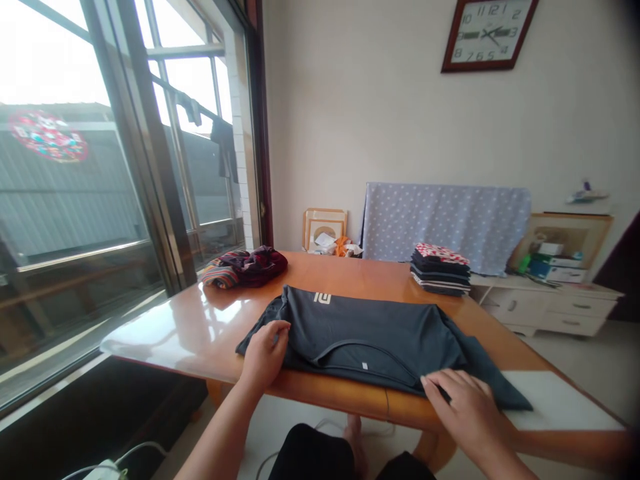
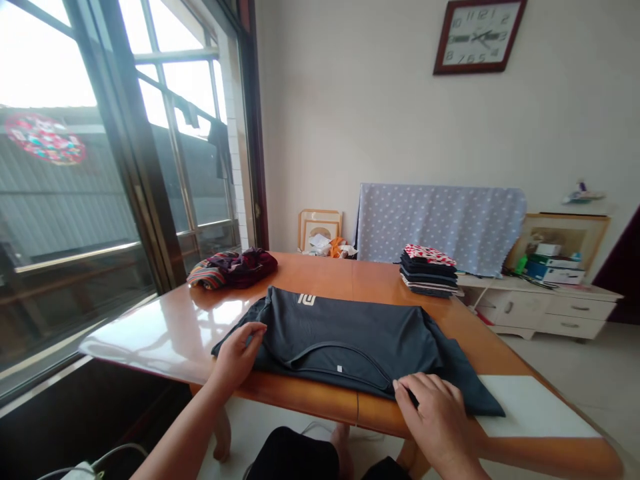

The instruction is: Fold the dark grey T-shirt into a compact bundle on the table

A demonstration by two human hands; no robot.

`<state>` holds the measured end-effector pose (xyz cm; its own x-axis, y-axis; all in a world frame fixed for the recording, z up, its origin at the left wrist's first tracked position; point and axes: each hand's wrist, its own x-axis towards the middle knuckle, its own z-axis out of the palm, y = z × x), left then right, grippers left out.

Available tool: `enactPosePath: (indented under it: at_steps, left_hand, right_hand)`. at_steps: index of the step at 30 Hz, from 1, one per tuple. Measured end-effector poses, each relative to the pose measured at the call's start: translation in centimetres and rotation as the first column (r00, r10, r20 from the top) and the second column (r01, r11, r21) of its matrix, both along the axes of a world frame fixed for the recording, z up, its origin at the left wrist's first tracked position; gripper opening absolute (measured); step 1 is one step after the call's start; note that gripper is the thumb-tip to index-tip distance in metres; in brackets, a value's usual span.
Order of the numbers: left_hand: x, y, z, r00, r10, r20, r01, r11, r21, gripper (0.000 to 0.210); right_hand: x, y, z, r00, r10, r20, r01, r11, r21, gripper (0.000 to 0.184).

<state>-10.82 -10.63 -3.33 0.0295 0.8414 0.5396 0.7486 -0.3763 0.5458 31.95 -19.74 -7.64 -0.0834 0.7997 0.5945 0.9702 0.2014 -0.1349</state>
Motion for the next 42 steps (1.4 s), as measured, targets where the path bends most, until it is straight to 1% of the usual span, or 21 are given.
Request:
enactPosePath:
  at_steps: [1, 3, 4, 6, 8, 10, 13, 16, 18, 21, 24, 26, 28, 29, 31, 33, 36, 38, 39, 41, 42]
  left_hand:
    - [-0.7, 0.6, 0.0, 0.997, 0.073, 0.003, -0.072, 0.997, -0.014, 0.028]
    - [-1.8, 1.7, 0.1, 0.974, 0.213, -0.074, -0.219, 0.972, -0.084, 0.029]
    - [-2.2, 2.1, 0.2, 0.954, 0.262, -0.143, -0.28, 0.952, -0.12, 0.029]
    - [-2.5, 2.8, 0.5, 0.912, 0.3, -0.281, -0.353, 0.921, -0.164, 0.032]
    - [-2.4, 3.4, 0.8, 0.883, 0.293, -0.366, -0.375, 0.911, -0.174, 0.035]
    - [-1.9, 3.9, 1.1, 0.871, 0.283, -0.401, -0.377, 0.909, -0.177, 0.034]
    - [-1.3, 4.7, 1.5, 0.868, 0.28, -0.411, -0.374, 0.911, -0.171, 0.029]
    - [-1.5, 5.0, 2.0, 0.866, 0.292, -0.407, -0.377, 0.915, -0.146, 0.03]
    - [-2.1, 4.9, 2.2, 0.851, 0.318, -0.417, -0.392, 0.914, -0.104, 0.033]
    - [-3.5, 4.7, 2.1, 0.801, 0.356, -0.482, -0.424, 0.905, -0.037, 0.034]
    - [-4.2, 4.6, 2.0, 0.766, 0.351, -0.539, -0.449, 0.891, -0.058, 0.026]
    - [-3.9, 4.5, 2.0, 0.761, 0.363, -0.537, -0.461, 0.886, -0.054, 0.023]
    - [-3.0, 4.4, 2.2, 0.773, 0.363, -0.52, -0.433, 0.902, -0.013, 0.025]
    - [-2.5, 4.4, 2.3, 0.789, 0.338, -0.514, -0.391, 0.92, 0.004, 0.027]
    - [-1.5, 4.2, 2.3, 0.818, 0.239, -0.523, -0.279, 0.96, 0.001, 0.028]
    - [-0.9, 4.1, 2.2, 0.82, 0.148, -0.552, -0.217, 0.974, -0.061, 0.026]
    - [-1.1, 4.0, 1.9, 0.806, 0.139, -0.575, -0.266, 0.953, -0.143, 0.02]
    - [-1.5, 4.0, 2.0, 0.802, 0.167, -0.574, -0.302, 0.942, -0.149, 0.019]
    - [-1.6, 3.9, 2.2, 0.806, 0.169, -0.568, -0.297, 0.945, -0.14, 0.019]
    - [-1.5, 3.5, 2.6, 0.836, 0.113, -0.537, -0.211, 0.97, -0.124, 0.021]
    - [-1.3, 3.1, 2.8, 0.86, 0.042, -0.509, -0.125, 0.983, -0.131, 0.02]
  right_hand:
    - [0.1, 0.2, -0.2, 1.0, -0.003, 0.004, 0.003, 1.0, 0.011, 0.027]
    - [0.2, 0.5, -0.4, 1.0, -0.011, 0.003, 0.011, 0.999, 0.04, 0.027]
    - [0.2, 0.6, -0.5, 1.0, -0.016, -0.001, 0.016, 0.998, 0.053, 0.027]
    - [0.1, 0.8, -0.7, 1.0, -0.021, -0.009, 0.021, 0.998, 0.066, 0.027]
    - [-0.1, 0.9, -0.9, 1.0, -0.022, -0.008, 0.022, 0.998, 0.067, 0.027]
    - [-0.2, 0.9, -1.2, 1.0, -0.025, -0.003, 0.026, 0.998, 0.064, 0.026]
    - [-0.1, 0.9, -1.6, 1.0, -0.027, 0.002, 0.026, 0.998, 0.052, 0.025]
    - [0.1, 0.9, -1.7, 1.0, -0.017, 0.006, 0.017, 0.999, 0.043, 0.025]
    - [0.0, 0.8, -1.6, 1.0, -0.02, 0.005, 0.02, 0.999, 0.041, 0.025]
    - [-0.4, 0.5, -1.1, 0.999, -0.038, 0.0, 0.038, 0.999, 0.03, 0.025]
    - [-1.0, 0.0, -0.5, 0.999, -0.053, -0.002, 0.053, 0.998, 0.018, 0.024]
    - [-1.3, -0.2, -0.1, 0.998, -0.056, -0.001, 0.056, 0.998, 0.01, 0.024]
    - [-1.6, -0.3, 0.2, 0.998, -0.058, 0.002, 0.058, 0.998, 0.005, 0.024]
    - [-1.7, -0.4, 0.3, 0.998, -0.06, 0.003, 0.06, 0.998, 0.005, 0.024]
    - [-1.8, -0.5, 0.4, 0.998, -0.065, 0.001, 0.065, 0.998, 0.001, 0.024]
    - [-1.8, -0.6, 0.5, 0.998, -0.068, -0.002, 0.068, 0.998, -0.014, 0.023]
    - [-1.7, -0.6, 0.4, 0.997, -0.072, -0.003, 0.071, 0.997, -0.043, 0.024]
    - [-1.5, -0.4, 0.1, 0.997, -0.079, -0.006, 0.079, 0.996, -0.046, 0.024]
    - [-1.3, -0.2, -0.2, 0.996, -0.084, -0.01, 0.084, 0.996, -0.043, 0.024]
    - [-1.0, 0.2, -0.6, 0.996, -0.089, -0.019, 0.088, 0.995, -0.038, 0.024]
    - [-0.9, 0.3, -0.8, 0.996, -0.09, -0.025, 0.089, 0.995, -0.037, 0.025]
